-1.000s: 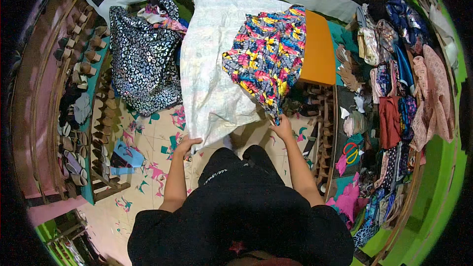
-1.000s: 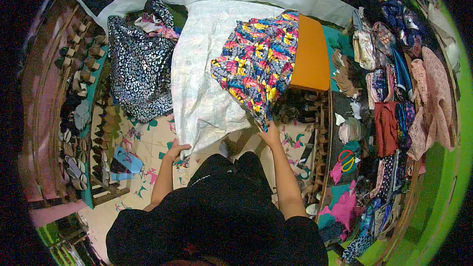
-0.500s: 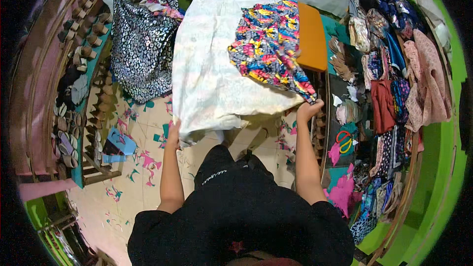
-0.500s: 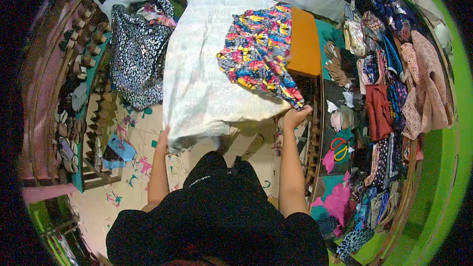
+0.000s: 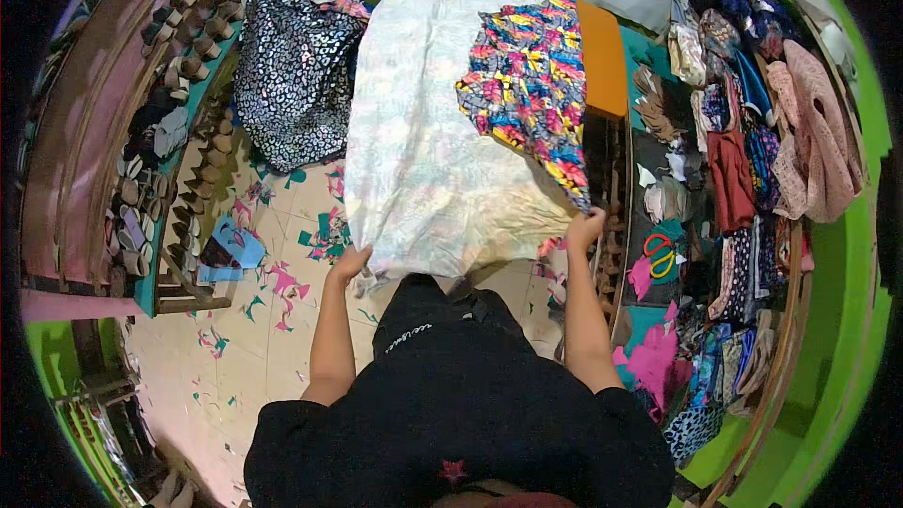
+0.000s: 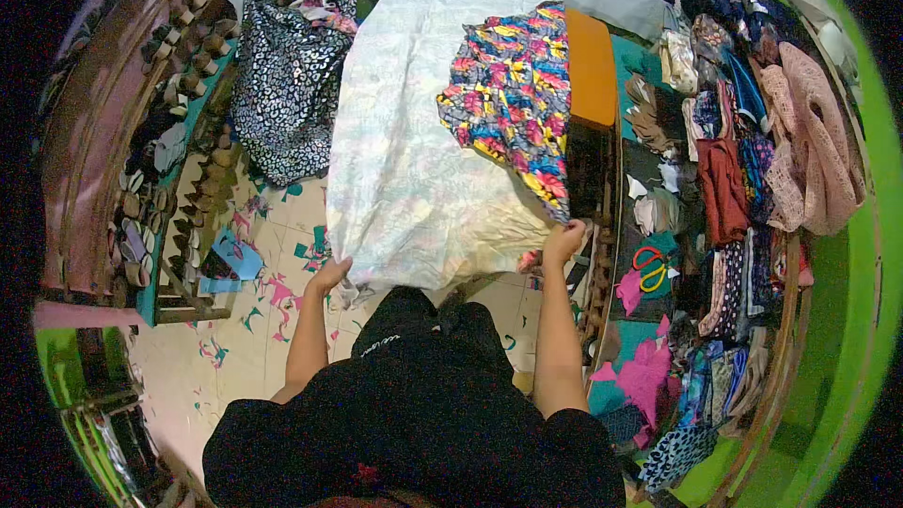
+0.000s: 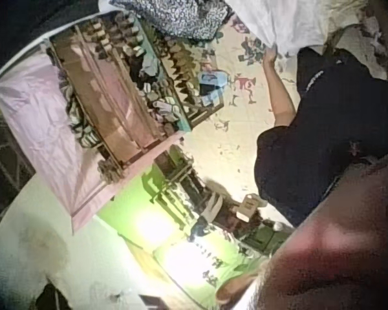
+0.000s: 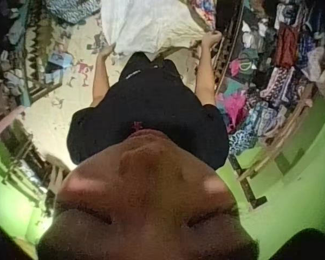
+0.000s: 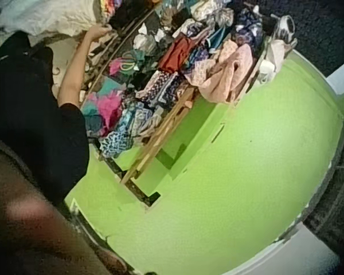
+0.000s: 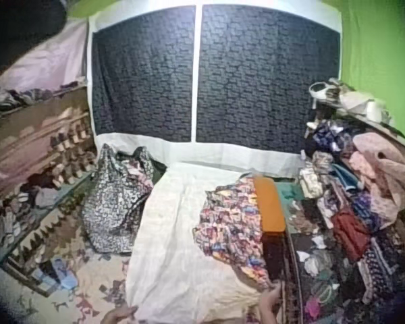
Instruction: Folding a lace fabric and sorting patterned garments or fabric pieces in a workshop.
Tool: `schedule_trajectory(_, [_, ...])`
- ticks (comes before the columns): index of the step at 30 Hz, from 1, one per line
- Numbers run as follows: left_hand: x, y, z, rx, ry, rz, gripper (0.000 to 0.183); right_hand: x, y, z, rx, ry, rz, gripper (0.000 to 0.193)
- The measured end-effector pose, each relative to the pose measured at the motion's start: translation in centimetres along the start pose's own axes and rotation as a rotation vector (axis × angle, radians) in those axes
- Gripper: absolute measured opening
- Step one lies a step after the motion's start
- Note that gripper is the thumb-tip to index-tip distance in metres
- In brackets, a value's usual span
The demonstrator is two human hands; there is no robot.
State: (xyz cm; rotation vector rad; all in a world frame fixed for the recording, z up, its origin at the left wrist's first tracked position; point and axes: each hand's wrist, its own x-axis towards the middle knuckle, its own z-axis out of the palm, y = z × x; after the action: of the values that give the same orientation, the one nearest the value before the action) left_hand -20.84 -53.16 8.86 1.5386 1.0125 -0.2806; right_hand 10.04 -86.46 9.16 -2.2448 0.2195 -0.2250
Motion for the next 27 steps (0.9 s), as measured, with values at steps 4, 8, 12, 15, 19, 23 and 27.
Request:
schedule_trajectory(4, [-0.7, -1.7, -0.7, -0.310, -0.010, -0.032, 0.047, 1.5, 4.9, 1.0, 0.107, -0.078, 0.243, 0.034])
schedule_trajectory(8, [-2.2, -1.8, -1.3, -0.677, -0.161, -0.019, 0.044, 1.8, 6.6, 2.2, 0.682, -0.401, 0.546, 0.049])
schedule_trajectory(12, [-5.7, 1.6, -1.2, -0.549, -0.268, 0.033, 0.044, -0.3, 0.2, -0.2, 0.487, -0.455, 0.611, 0.043])
schedule_trajectory(15, [-9.2, 9.8, -1.2, -0.155, -0.247, 0.009, 0.043, 0.7, 0.0, -1.5, 0.065, -0.562, 0.422, 0.041])
schedule_trajectory(19, [-8.1, 12.4, -1.2, -0.668, -0.089, 0.373, 0.044, 0.9, -2.3, -2.4, 0.432, -0.294, -0.049, 0.052])
schedule_trajectory(23, [-4.8, 15.5, -3.3, -1.087, -0.276, 0.590, 0.042, 4.5, -4.7, -4.0, 0.810, -0.485, -0.036, 0.044])
schedule_trajectory(27, [-0.8, 20.5, -5.9, -1.062, -0.330, 0.612, 0.036, 7.4, -10.8, -4.9, 0.929, -0.620, -0.035, 0.032])
